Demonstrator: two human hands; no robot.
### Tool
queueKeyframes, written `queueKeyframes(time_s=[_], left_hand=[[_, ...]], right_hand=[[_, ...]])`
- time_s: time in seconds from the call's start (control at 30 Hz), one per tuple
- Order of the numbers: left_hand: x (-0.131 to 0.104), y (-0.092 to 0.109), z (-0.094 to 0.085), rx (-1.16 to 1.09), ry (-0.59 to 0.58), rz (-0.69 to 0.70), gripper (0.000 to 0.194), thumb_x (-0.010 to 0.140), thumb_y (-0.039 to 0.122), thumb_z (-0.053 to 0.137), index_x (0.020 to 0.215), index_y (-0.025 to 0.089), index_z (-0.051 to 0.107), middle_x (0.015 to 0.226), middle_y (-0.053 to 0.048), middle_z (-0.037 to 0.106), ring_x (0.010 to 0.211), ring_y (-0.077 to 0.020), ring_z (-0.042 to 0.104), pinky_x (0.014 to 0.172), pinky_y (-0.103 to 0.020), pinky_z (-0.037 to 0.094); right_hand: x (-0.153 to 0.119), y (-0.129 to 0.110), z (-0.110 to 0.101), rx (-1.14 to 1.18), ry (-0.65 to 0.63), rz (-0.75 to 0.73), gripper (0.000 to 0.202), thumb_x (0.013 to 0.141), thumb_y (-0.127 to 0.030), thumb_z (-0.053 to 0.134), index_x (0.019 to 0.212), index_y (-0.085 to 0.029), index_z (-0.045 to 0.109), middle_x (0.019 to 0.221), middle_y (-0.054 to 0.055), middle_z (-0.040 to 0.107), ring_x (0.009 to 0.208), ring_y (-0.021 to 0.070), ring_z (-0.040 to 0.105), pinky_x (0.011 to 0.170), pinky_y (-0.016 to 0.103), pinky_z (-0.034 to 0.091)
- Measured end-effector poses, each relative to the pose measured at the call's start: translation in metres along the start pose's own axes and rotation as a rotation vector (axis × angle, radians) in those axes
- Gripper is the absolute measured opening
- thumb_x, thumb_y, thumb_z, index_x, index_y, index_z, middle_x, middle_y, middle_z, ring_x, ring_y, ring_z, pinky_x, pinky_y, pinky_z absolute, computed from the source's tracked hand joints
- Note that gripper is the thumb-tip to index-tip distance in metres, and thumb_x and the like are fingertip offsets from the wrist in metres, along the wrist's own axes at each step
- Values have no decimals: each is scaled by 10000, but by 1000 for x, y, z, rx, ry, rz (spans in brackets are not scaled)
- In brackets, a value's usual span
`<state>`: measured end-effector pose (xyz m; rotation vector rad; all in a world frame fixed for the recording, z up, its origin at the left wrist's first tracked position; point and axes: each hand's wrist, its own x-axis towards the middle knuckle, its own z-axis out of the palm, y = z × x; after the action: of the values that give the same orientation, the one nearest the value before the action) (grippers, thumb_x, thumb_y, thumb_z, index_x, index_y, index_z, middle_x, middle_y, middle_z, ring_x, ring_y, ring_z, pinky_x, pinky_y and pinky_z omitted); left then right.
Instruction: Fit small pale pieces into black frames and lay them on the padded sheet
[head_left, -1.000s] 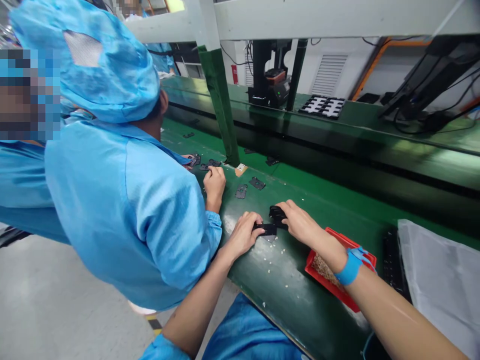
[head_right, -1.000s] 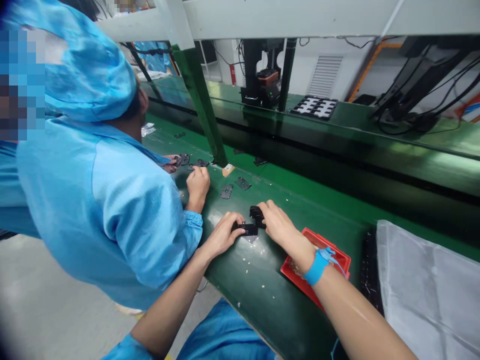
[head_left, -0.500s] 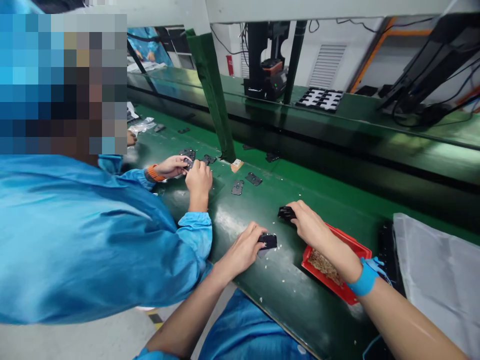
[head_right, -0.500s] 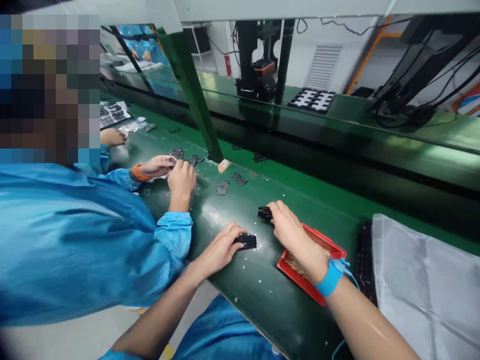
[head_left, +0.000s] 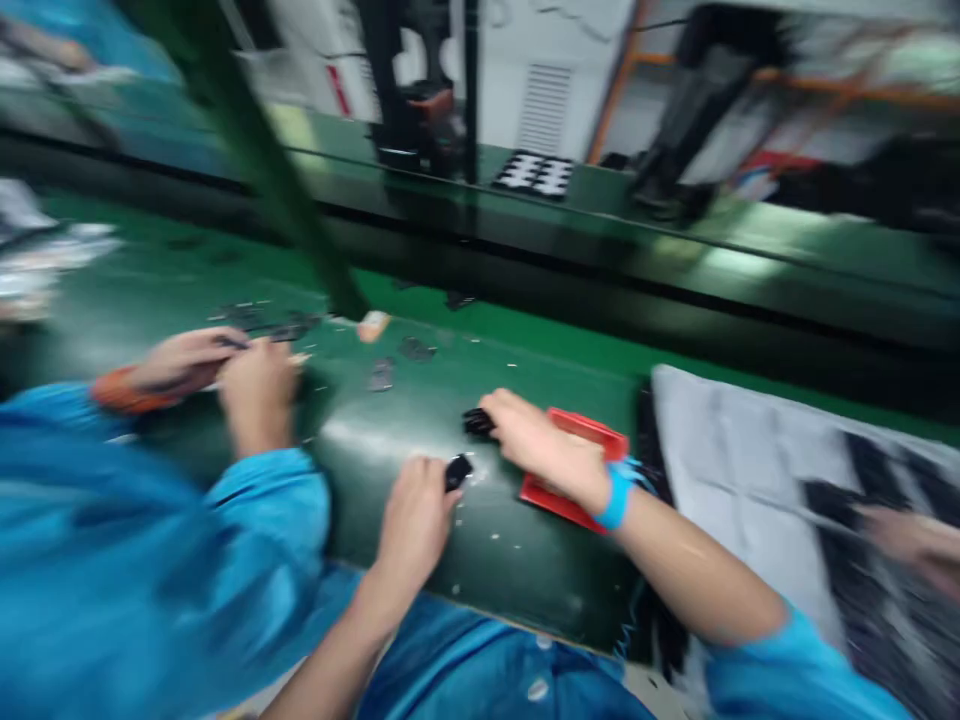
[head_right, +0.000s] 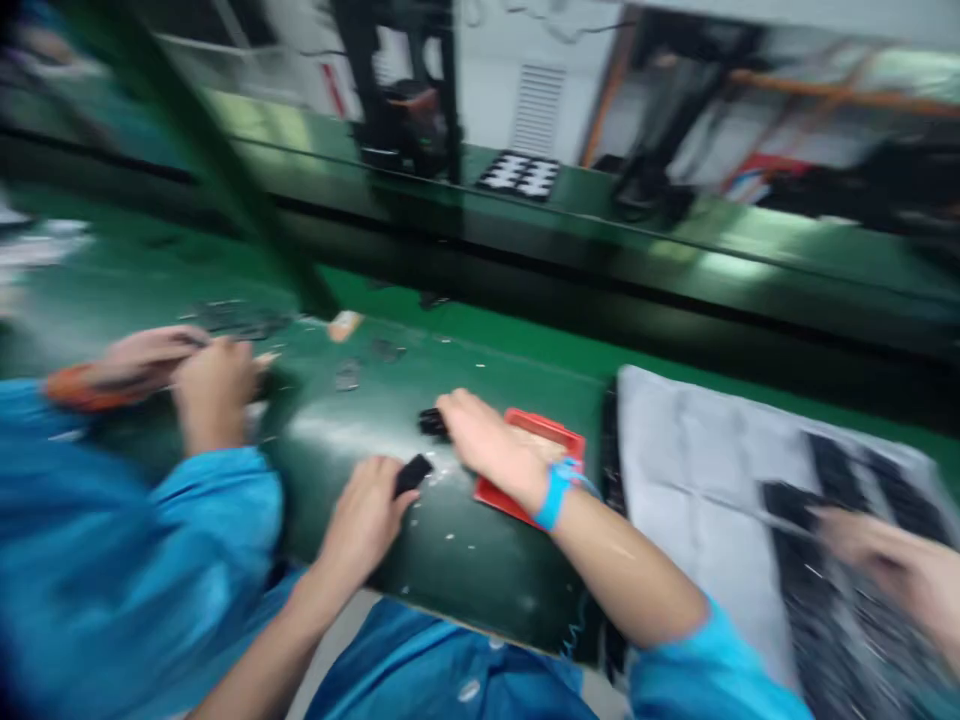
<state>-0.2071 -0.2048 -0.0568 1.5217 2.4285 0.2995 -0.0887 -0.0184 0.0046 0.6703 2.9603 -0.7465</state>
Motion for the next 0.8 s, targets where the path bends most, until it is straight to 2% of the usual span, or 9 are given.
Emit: queueKeyframes(time_s=[0.07,0.2,0.33,0.4,0.47,0.5,0.6,0.7,0.8], left_hand=[[3,-10,11,37,61,69,70,1001,237,564,1042,183,547,1013,-140,624,992,-362,611,886,-470,534],[20,-37,34,-109,115,185,212,991,337,518,1137,183,515,1033,-137,638,952,-351,655,830,-444,548],[34,-54,26,-153,124,177,173,1006,392,462,1050,240,531,1003,-95,646,872,-309,677,766,-404,541],[46,-53,16,-106,189,128,173,1005,402,461,1000,249,541,984,-89,637,860,-310,660,760,-405,534],[60,-44,9,-116,218,113,101,964,300,479,976,240,559,979,-95,632,905,-317,653,807,-414,538],[66,-38,6,-150,201,129,100,914,212,484,958,230,571,970,-99,631,926,-317,652,843,-419,541],[79,-21,1,-303,67,180,271,715,19,462,861,212,585,880,-89,617,890,-296,650,851,-415,547],[78,-19,-3,-371,-14,233,377,679,-52,438,893,202,616,926,-81,633,950,-267,658,898,-395,558],[68,-25,-9,-378,-44,247,506,692,-82,443,1050,212,646,1060,-72,660,1080,-243,655,1003,-379,548]], right_hand=[[-4,-7,1,-63,-34,-8,363,975,7,474,1246,-181,626,1244,94,677,1113,207,653,988,342,523],[-1,-3,7,-179,-54,14,314,988,3,487,1238,-123,630,1205,136,696,1035,243,692,907,376,567],[-7,-1,15,-238,-32,-39,278,1008,-7,462,1205,-122,620,1175,130,698,1005,246,695,872,380,580],[-8,-2,21,-250,-12,-85,267,1025,-23,454,1217,-138,599,1177,111,694,1021,241,685,884,375,578],[-6,-4,28,-253,8,-114,263,1038,-32,447,1228,-154,581,1193,101,688,1060,238,671,918,376,574],[-4,-6,31,-252,17,-115,266,1036,-28,451,1231,-157,576,1203,102,684,1075,239,664,933,380,572],[4,-12,38,-240,33,-75,317,995,22,474,1262,-126,562,1229,135,659,1107,254,645,960,399,572],[10,-17,42,-236,34,-8,413,954,77,449,1326,-83,530,1273,187,614,1144,276,619,973,421,568],[14,-20,44,-244,-4,34,346,975,52,424,1229,-119,585,1271,194,593,1142,285,602,964,439,566]])
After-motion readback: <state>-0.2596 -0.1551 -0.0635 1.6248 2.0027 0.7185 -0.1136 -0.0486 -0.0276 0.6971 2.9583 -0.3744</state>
